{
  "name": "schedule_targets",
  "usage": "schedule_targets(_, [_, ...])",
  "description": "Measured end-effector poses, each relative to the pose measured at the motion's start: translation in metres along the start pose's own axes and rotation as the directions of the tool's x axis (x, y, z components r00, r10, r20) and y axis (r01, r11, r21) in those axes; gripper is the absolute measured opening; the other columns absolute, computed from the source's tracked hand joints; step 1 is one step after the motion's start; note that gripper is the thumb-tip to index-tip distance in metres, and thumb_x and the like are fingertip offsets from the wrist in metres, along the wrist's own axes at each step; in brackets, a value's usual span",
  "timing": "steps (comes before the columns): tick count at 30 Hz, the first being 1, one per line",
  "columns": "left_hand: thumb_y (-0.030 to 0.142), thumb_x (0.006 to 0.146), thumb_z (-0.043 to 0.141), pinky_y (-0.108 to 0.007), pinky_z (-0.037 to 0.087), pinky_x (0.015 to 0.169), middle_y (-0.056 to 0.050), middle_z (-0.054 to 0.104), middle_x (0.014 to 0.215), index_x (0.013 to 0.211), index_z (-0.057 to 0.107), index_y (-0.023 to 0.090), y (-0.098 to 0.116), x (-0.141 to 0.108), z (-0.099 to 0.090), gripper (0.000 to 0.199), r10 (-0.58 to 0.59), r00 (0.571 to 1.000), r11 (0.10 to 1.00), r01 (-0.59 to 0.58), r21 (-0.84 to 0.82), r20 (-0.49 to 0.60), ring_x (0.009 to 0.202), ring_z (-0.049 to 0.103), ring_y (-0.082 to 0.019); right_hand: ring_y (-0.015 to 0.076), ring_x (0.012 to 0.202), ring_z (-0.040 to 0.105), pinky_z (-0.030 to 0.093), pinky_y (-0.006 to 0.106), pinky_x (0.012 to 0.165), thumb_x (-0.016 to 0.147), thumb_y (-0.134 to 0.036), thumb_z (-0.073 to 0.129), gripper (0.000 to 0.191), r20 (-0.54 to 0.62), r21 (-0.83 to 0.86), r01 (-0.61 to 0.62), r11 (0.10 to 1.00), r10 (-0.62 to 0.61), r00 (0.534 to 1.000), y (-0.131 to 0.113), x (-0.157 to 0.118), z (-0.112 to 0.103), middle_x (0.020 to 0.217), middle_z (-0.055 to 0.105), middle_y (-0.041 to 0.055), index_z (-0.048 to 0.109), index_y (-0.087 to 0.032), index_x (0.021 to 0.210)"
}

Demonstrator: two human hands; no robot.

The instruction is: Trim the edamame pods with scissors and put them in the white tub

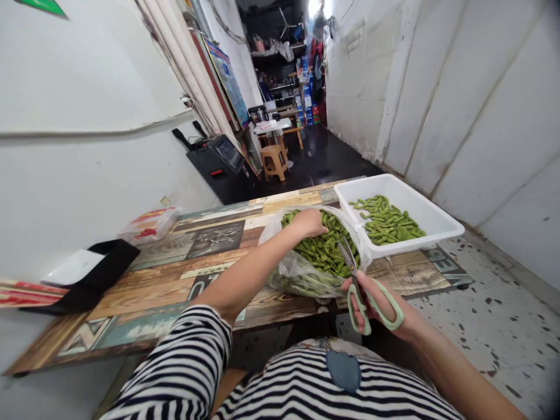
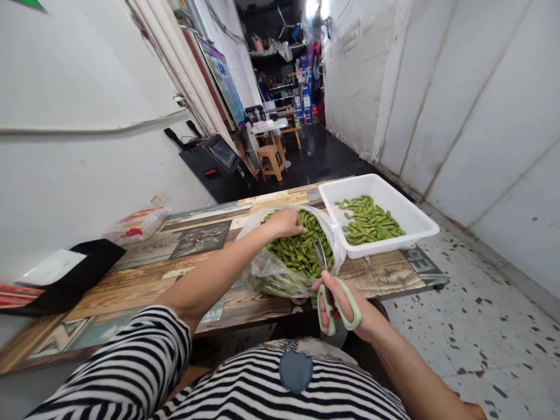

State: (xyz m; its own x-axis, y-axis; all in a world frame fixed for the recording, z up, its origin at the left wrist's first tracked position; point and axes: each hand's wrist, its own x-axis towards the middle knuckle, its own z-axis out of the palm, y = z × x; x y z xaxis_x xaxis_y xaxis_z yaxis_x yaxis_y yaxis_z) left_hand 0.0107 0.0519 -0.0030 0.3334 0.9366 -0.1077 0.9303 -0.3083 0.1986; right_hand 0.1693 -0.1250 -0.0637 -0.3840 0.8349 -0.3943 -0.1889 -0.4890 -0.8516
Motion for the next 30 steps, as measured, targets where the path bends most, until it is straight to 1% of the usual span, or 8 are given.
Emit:
schedule_targets(3, [0.024, 0.064, 0.070, -0.027, 0.044, 0.070, -0.011, 0.068, 0.078, 0.072, 0.070, 0.012, -0.010, 0.001, 0.013, 0.014, -0.029, 1.000, 1.000, 0.029, 0.012, 0.006, 0.078, 0.062, -0.021, 0.0110, 0.038, 0.050, 0.044, 0.025, 0.039, 0.082, -0.061, 0.044, 0.045, 0.007, 0.004, 0.015, 1.000, -0.015, 1.000, -0.001, 0.001, 0.003, 0.052, 0.050, -0.0051, 0.052, -0.017, 0.090])
schedule_targets(7, [0.016, 0.064, 0.063, -0.023, 0.043, 0.065, -0.005, 0.067, 0.072, 0.073, 0.070, 0.013, -0.020, -0.006, 0.013, 0.012, 0.048, 0.999, 0.976, -0.051, -0.210, -0.019, 0.068, 0.059, -0.015, 0.0111, 0.038, 0.050, 0.045, 0.026, 0.039, 0.082, -0.061, 0.044, 0.044, -0.022, -0.004, 0.007, 1.000, -0.007, 1.000, -0.004, 0.000, 0.007, 0.052, 0.049, -0.0055, 0.050, -0.018, 0.088])
schedule_targets(10, [0.021, 0.066, 0.062, -0.020, 0.042, 0.056, -0.001, 0.063, 0.064, 0.077, 0.069, 0.012, -0.019, -0.022, 0.010, 0.016, 0.077, 0.996, 0.858, -0.041, -0.513, 0.049, 0.057, 0.053, -0.010, 0.0117, 0.038, 0.051, 0.045, 0.025, 0.040, 0.081, -0.062, 0.044, 0.045, -0.072, -0.056, 0.018, 0.998, -0.022, 0.997, -0.009, 0.001, 0.010, 0.051, 0.049, -0.0054, 0.049, -0.018, 0.090])
schedule_targets(13, [0.022, 0.065, 0.062, -0.019, 0.038, 0.048, 0.002, 0.056, 0.053, 0.071, 0.067, 0.011, -0.011, -0.038, 0.008, 0.014, 0.112, 0.976, 0.735, 0.046, -0.676, 0.189, 0.049, 0.048, -0.008, 0.0123, 0.039, 0.052, 0.043, 0.023, 0.039, 0.080, -0.064, 0.044, 0.048, -0.075, -0.135, 0.057, 0.989, -0.067, 0.995, -0.014, 0.003, 0.012, 0.050, 0.049, -0.0052, 0.049, -0.018, 0.092])
schedule_targets(18, [0.021, 0.063, 0.064, -0.017, 0.034, 0.044, 0.003, 0.052, 0.048, 0.062, 0.063, 0.012, -0.001, -0.053, 0.005, 0.010, 0.174, 0.945, 0.646, 0.102, -0.756, 0.276, 0.043, 0.042, -0.004, 0.0105, 0.037, 0.051, 0.040, 0.020, 0.036, 0.078, -0.065, 0.046, 0.047, -0.068, -0.255, 0.103, 0.961, -0.124, 0.990, -0.015, 0.008, 0.014, 0.048, 0.048, -0.0062, 0.049, -0.019, 0.085])
schedule_targets(23, [0.022, 0.064, 0.068, -0.017, 0.029, 0.039, 0.004, 0.050, 0.043, 0.060, 0.061, 0.011, -0.003, -0.054, 0.007, 0.014, 0.105, 0.932, 0.578, 0.226, -0.784, 0.346, 0.037, 0.039, -0.003, 0.0086, 0.028, 0.039, 0.036, 0.020, 0.029, 0.076, -0.066, 0.048, 0.047, -0.147, -0.295, 0.041, 0.955, -0.087, 0.985, -0.010, 0.010, 0.013, 0.040, 0.040, -0.0090, 0.051, -0.019, 0.080])
schedule_targets(26, [0.018, 0.065, 0.071, -0.015, 0.032, 0.041, 0.004, 0.052, 0.046, 0.066, 0.061, 0.009, -0.006, -0.050, 0.011, 0.013, 0.074, 0.939, 0.384, 0.283, -0.879, 0.335, 0.040, 0.043, -0.003, 0.0096, 0.031, 0.043, 0.039, 0.021, 0.032, 0.077, -0.065, 0.048, 0.047, -0.083, -0.232, 0.052, 0.971, -0.073, 0.994, -0.008, 0.010, 0.013, 0.042, 0.045, -0.0080, 0.051, -0.019, 0.084])
schedule_targets(30, [0.010, 0.066, 0.072, -0.018, 0.049, 0.057, -0.002, 0.061, 0.058, 0.070, 0.058, 0.007, -0.002, -0.048, 0.018, 0.015, 0.060, 0.946, 0.136, 0.309, -0.941, 0.319, 0.053, 0.058, -0.006, 0.0121, 0.038, 0.051, 0.044, 0.025, 0.040, 0.081, -0.064, 0.042, 0.048, 0.000, -0.063, 0.070, 0.996, -0.071, 0.998, -0.006, 0.008, 0.015, 0.048, 0.051, -0.0058, 0.049, -0.018, 0.092])
